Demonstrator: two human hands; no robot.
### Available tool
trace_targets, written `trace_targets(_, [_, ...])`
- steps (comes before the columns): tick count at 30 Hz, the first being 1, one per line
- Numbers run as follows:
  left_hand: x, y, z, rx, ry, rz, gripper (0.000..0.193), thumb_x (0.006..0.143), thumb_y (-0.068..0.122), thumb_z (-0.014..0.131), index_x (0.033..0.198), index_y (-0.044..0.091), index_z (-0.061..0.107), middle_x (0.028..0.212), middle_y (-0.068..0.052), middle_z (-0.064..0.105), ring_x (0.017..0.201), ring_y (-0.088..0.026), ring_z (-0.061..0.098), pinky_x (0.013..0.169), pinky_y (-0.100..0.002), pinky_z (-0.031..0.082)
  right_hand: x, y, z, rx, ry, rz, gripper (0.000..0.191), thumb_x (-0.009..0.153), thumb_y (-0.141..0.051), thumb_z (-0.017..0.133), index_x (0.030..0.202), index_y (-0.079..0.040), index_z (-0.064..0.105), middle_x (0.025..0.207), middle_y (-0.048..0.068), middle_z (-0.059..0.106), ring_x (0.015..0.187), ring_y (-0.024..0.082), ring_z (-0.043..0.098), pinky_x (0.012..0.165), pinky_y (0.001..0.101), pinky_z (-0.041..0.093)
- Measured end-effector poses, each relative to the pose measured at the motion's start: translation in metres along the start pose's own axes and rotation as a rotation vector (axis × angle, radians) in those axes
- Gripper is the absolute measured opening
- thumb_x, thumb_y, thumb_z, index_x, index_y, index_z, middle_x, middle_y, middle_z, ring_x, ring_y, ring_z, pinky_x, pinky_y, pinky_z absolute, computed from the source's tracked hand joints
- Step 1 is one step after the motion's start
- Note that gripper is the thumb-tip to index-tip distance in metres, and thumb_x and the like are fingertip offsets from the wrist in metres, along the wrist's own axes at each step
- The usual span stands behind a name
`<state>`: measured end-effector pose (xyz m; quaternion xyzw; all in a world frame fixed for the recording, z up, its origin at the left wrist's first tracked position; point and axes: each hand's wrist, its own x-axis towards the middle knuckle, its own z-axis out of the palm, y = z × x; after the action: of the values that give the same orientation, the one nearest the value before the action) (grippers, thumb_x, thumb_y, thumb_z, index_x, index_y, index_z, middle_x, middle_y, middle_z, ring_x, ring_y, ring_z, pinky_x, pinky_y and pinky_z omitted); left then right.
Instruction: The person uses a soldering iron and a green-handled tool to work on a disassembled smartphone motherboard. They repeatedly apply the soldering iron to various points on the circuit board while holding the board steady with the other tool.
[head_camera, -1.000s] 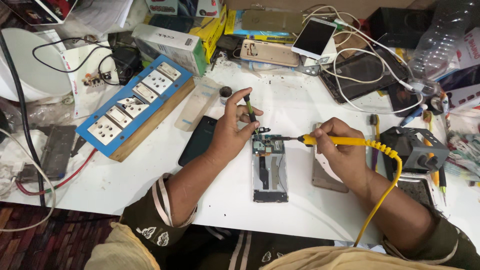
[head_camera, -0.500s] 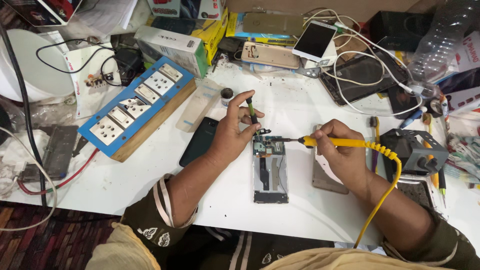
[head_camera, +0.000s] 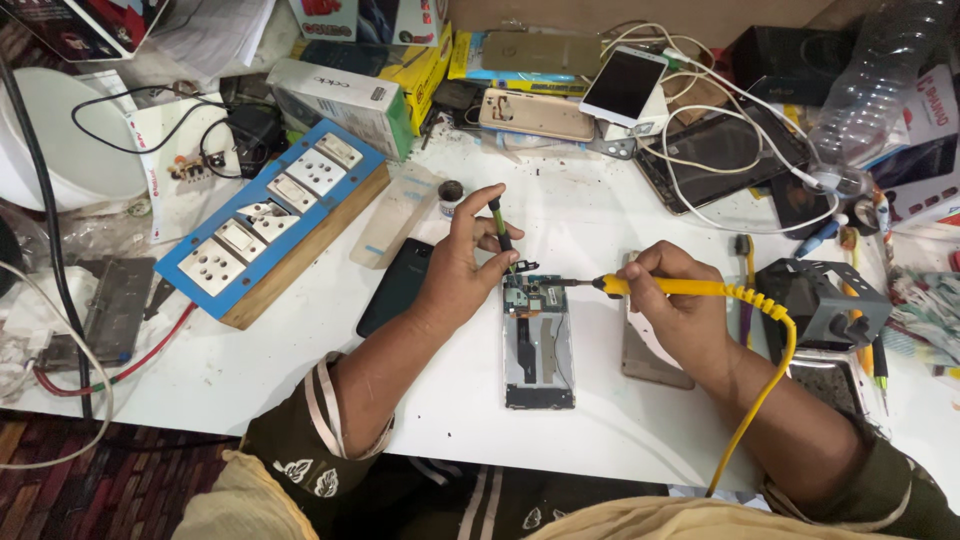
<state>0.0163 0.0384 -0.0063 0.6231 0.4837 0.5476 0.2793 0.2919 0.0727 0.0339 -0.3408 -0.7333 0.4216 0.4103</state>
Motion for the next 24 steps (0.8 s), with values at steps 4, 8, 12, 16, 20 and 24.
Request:
trace_targets(4, [0.0008, 0.0005, -0.0009, 0.015, -0.001, 0.002, 0.080, 0.087, -0.001, 0.076, 0.153, 0.017, 0.034, 0.110, -0.004, 0.076, 0.086, -0.012, 0.066, 0.087, -0.028, 0.054, -0.0005, -0.0005, -0.0005, -0.013, -0.007, -0.014, 0.014, 0.103, -0.008, 0.060, 0.091, 0.000, 0.060, 0.084, 0.003, 0.065, 0.068, 0.004, 0.056, 0.059, 0.0203, 0.047])
trace_targets(8, [0.0003, 0.0048, -0.0015, 0.038, -0.016, -0.015, 0.082, 0.087, -0.001, 0.077, 0.154, 0.018, 0.032, 0.111, -0.004, 0.075, 0.088, -0.012, 0.067, 0.087, -0.028, 0.055, -0.0007, -0.0010, -0.0002, -0.019, -0.006, -0.012, 0.015, 0.103, -0.008, 0.060, 0.091, 0.000, 0.060, 0.084, 0.003, 0.065, 0.068, 0.004, 0.056, 0.059, 0.0202, 0.046])
trace_targets(12, [0.0011, 0.0088, -0.0020, 0.048, -0.035, -0.104, 0.085, 0.086, 0.000, 0.077, 0.154, 0.020, 0.029, 0.114, -0.004, 0.074, 0.090, -0.013, 0.067, 0.079, -0.029, 0.056, 0.0001, -0.0014, 0.0003, -0.049, 0.000, -0.011, 0.016, 0.103, -0.010, 0.060, 0.091, 0.000, 0.061, 0.080, 0.003, 0.065, 0.066, 0.004, 0.056, 0.057, 0.0202, 0.046])
trace_targets(16, [0.0009, 0.0087, -0.0017, 0.051, -0.036, -0.078, 0.090, 0.083, -0.002, 0.078, 0.154, 0.020, 0.028, 0.113, -0.004, 0.073, 0.091, -0.015, 0.068, 0.082, -0.030, 0.055, 0.0001, -0.0018, -0.0001, -0.055, -0.003, -0.031, 0.016, 0.103, -0.011, 0.060, 0.091, 0.000, 0.061, 0.081, 0.003, 0.065, 0.066, 0.004, 0.056, 0.058, 0.0202, 0.046])
trace_targets(20, [0.0002, 0.0053, -0.0008, 0.067, -0.018, -0.012, 0.092, 0.082, -0.002, 0.080, 0.154, 0.019, 0.028, 0.111, -0.005, 0.073, 0.092, -0.015, 0.068, 0.087, -0.030, 0.055, 0.0001, -0.0019, 0.0006, -0.047, -0.005, -0.028, 0.016, 0.103, -0.010, 0.060, 0.091, 0.000, 0.061, 0.081, 0.003, 0.066, 0.066, 0.004, 0.056, 0.057, 0.0204, 0.046])
trace_targets(24, [-0.0002, 0.0024, -0.0012, 0.064, -0.018, -0.007, 0.092, 0.083, -0.002, 0.081, 0.155, 0.018, 0.028, 0.110, -0.004, 0.073, 0.089, -0.015, 0.068, 0.088, -0.030, 0.055, 0.0001, -0.0022, 0.0009, -0.056, -0.001, -0.020, 0.016, 0.103, -0.010, 0.060, 0.091, 0.001, 0.062, 0.081, 0.004, 0.066, 0.066, 0.005, 0.057, 0.058, 0.0205, 0.046])
